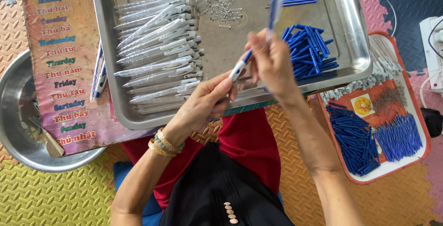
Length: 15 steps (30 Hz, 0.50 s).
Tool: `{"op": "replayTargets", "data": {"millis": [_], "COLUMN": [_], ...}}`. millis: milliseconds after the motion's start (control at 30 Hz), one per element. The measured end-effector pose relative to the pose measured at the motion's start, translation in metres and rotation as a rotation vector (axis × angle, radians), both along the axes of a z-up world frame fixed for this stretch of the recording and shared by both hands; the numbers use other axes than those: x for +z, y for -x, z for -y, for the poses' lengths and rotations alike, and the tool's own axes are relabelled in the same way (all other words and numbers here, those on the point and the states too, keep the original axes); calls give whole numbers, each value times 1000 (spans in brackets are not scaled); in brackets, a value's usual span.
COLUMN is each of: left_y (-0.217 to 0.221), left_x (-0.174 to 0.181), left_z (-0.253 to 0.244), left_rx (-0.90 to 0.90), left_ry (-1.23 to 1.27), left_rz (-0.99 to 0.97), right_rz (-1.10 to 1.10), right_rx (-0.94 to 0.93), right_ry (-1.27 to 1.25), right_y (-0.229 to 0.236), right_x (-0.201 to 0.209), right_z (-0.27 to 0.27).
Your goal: The person assembles pens by hand. They pick up ink refills, springs, and pen barrels from a metal tray, combine them, and place the finished pens into a container.
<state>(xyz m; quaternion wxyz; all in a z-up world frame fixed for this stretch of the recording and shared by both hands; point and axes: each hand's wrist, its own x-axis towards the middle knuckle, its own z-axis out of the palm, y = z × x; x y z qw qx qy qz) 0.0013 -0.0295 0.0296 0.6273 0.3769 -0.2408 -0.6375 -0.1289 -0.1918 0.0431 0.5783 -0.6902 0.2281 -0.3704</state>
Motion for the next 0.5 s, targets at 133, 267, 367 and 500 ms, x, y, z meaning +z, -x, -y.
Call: {"op": "replayTargets", "data": {"millis": [133, 267, 367, 500], "left_y": [-14, -23, -26, -31], "left_x": [2, 1, 2, -6], "left_z": [-12, -12, -6, 4], "left_rx": [-176, -226, -206, -211], "left_ry": [-16, -31, -111, -140], "left_rz": [84, 120, 136, 120], "right_rz": [-85, -31, -98, -460], "right_rx": [-103, -115, -180, -195], "right_ry": [-190, -173, -168, 234], "right_y": [10, 34, 59, 89], "right_x": [10, 10, 3, -20], "right_z": [34, 57, 79, 102]}}
